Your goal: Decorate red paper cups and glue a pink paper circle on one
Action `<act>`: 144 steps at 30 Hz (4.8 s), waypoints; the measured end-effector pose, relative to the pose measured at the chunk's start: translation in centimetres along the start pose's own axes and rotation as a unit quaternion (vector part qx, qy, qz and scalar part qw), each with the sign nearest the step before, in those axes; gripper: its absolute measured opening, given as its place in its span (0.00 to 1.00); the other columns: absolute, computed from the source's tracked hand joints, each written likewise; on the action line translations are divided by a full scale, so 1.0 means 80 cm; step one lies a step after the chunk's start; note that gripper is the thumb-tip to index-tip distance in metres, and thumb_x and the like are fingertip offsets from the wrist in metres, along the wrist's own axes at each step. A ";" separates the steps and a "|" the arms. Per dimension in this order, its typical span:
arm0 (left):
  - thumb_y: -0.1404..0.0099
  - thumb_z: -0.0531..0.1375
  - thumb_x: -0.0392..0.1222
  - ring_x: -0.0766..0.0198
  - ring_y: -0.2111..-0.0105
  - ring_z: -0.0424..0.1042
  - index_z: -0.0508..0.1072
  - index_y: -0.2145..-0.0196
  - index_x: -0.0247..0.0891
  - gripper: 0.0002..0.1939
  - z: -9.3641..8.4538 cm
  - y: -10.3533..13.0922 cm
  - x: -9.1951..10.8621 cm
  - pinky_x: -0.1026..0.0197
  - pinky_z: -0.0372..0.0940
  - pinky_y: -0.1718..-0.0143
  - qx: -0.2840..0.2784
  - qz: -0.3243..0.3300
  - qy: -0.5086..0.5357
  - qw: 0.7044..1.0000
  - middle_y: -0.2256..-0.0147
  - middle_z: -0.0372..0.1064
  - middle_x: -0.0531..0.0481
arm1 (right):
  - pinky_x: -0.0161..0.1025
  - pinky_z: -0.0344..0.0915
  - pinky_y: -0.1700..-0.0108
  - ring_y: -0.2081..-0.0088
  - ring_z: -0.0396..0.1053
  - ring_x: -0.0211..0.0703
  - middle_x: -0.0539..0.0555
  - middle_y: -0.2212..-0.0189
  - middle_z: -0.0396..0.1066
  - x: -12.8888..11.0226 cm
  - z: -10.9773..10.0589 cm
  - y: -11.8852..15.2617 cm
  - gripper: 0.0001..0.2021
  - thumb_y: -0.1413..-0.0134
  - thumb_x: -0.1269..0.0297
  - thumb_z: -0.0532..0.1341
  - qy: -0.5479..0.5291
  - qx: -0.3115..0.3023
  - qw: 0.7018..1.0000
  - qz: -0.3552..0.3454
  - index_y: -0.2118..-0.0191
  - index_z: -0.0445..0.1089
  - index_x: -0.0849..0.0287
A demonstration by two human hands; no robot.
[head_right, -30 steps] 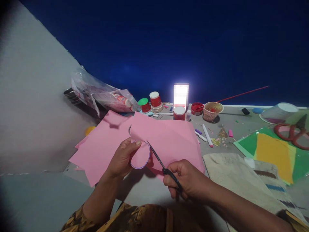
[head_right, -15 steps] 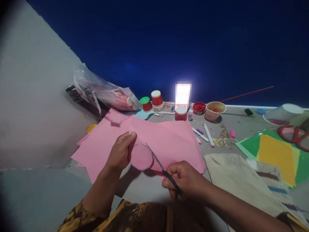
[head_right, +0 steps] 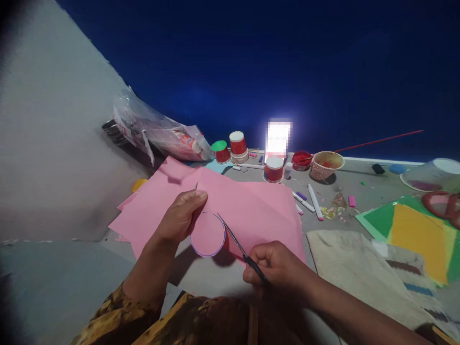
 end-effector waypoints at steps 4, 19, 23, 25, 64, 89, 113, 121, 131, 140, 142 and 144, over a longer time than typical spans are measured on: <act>0.47 0.75 0.59 0.69 0.80 0.64 0.71 0.76 0.35 0.25 -0.004 0.001 -0.005 0.67 0.61 0.78 -0.001 -0.015 -0.007 1.000 0.79 0.67 0.54 | 0.32 0.46 0.79 0.82 0.56 0.32 0.48 0.84 0.68 0.002 0.000 0.000 0.22 0.59 0.44 0.71 0.000 -0.002 1.000 0.005 0.76 0.67 0.58; 0.41 0.71 0.56 0.73 0.80 0.52 0.62 0.77 0.38 0.25 -0.011 -0.003 0.001 0.68 0.50 0.79 -0.028 -0.041 -0.108 0.993 0.80 0.53 0.60 | 0.32 0.46 0.78 0.81 0.56 0.32 0.48 0.83 0.68 -0.001 -0.004 0.004 0.18 0.57 0.49 0.70 0.022 0.003 1.000 0.011 0.76 0.69 0.59; 0.43 0.71 0.57 0.74 0.80 0.49 0.59 0.78 0.39 0.28 -0.009 -0.007 0.006 0.68 0.46 0.80 -0.047 -0.030 -0.139 0.989 0.80 0.49 0.61 | 0.32 0.48 0.77 0.80 0.58 0.33 0.48 0.83 0.69 -0.001 -0.006 0.004 0.19 0.56 0.48 0.71 0.035 -0.003 0.999 0.013 0.75 0.69 0.59; 0.42 0.71 0.58 0.74 0.81 0.47 0.58 0.79 0.39 0.28 -0.007 -0.009 0.008 0.68 0.44 0.81 -0.064 -0.024 -0.150 0.986 0.80 0.49 0.61 | 0.32 0.49 0.76 0.79 0.60 0.33 0.49 0.82 0.69 -0.004 -0.006 0.005 0.20 0.56 0.46 0.71 0.041 -0.007 0.999 0.012 0.75 0.69 0.59; 0.37 0.63 0.66 0.72 0.78 0.45 0.54 0.79 0.41 0.32 0.010 -0.014 0.015 0.66 0.43 0.80 -0.146 0.008 -0.250 0.957 0.78 0.46 0.59 | 0.28 0.48 0.82 0.84 0.55 0.28 0.47 0.83 0.68 -0.019 -0.008 0.012 0.28 0.58 0.37 0.72 0.079 0.000 0.996 0.035 0.75 0.65 0.58; 0.34 0.63 0.61 0.69 0.75 0.45 0.55 0.79 0.40 0.29 0.023 -0.020 0.014 0.65 0.44 0.77 -0.204 0.015 -0.310 0.928 0.77 0.45 0.58 | 0.28 0.45 0.84 0.86 0.53 0.27 0.46 0.84 0.69 -0.016 -0.016 0.014 0.26 0.55 0.40 0.71 0.080 0.005 0.996 0.049 0.74 0.64 0.58; 0.32 0.62 0.55 0.68 0.75 0.47 0.58 0.78 0.40 0.25 0.033 -0.023 0.012 0.63 0.46 0.76 -0.261 0.009 -0.319 0.911 0.77 0.48 0.57 | 0.29 0.46 0.83 0.86 0.51 0.26 0.45 0.84 0.67 -0.020 -0.012 0.018 0.27 0.54 0.39 0.71 0.065 -0.011 0.996 0.053 0.75 0.62 0.57; 0.32 0.61 0.56 0.69 0.75 0.49 0.59 0.78 0.39 0.25 0.030 -0.026 0.007 0.64 0.47 0.74 -0.285 -0.007 -0.335 0.898 0.77 0.49 0.57 | 0.28 0.44 0.84 0.87 0.51 0.26 0.44 0.85 0.67 -0.018 -0.016 0.020 0.26 0.55 0.40 0.72 0.080 -0.007 0.994 0.067 0.75 0.62 0.57; 0.33 0.63 0.57 0.69 0.76 0.47 0.58 0.81 0.39 0.28 0.040 -0.027 0.009 0.63 0.46 0.74 -0.310 -0.005 -0.329 0.892 0.78 0.47 0.57 | 0.29 0.42 0.84 0.87 0.50 0.25 0.44 0.85 0.67 -0.012 -0.015 0.016 0.26 0.54 0.40 0.72 0.054 -0.015 0.997 0.057 0.75 0.62 0.56; 0.41 0.70 0.60 0.68 0.73 0.65 0.75 0.65 0.36 0.22 -0.020 0.008 -0.001 0.66 0.58 0.72 -0.038 -0.011 -0.107 0.993 0.71 0.65 0.53 | 0.30 0.42 0.84 0.87 0.50 0.26 0.46 0.85 0.68 -0.012 -0.019 0.007 0.29 0.55 0.36 0.72 0.000 -0.006 1.000 -0.005 0.75 0.66 0.59; 0.46 0.74 0.55 0.69 0.73 0.67 0.76 0.62 0.36 0.23 -0.027 0.029 -0.017 0.66 0.62 0.71 0.032 -0.001 -0.058 0.998 0.68 0.69 0.52 | 0.30 0.41 0.84 0.87 0.49 0.26 0.46 0.85 0.68 -0.008 -0.020 0.003 0.29 0.55 0.36 0.73 -0.022 0.002 1.000 -0.016 0.76 0.66 0.59; 0.49 0.76 0.52 0.68 0.74 0.68 0.76 0.64 0.35 0.22 -0.017 0.045 -0.039 0.65 0.64 0.70 0.047 -0.008 -0.004 0.999 0.71 0.69 0.53 | 0.30 0.40 0.85 0.88 0.47 0.25 0.46 0.86 0.68 -0.005 -0.021 0.000 0.30 0.56 0.35 0.73 -0.046 0.008 0.998 -0.030 0.75 0.66 0.59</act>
Point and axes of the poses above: each hand's wrist, its own y-axis away from the middle knuckle, its own z-axis out of the palm, x = y × z, the point moved 6 cm from there along -y, towards the middle knuckle
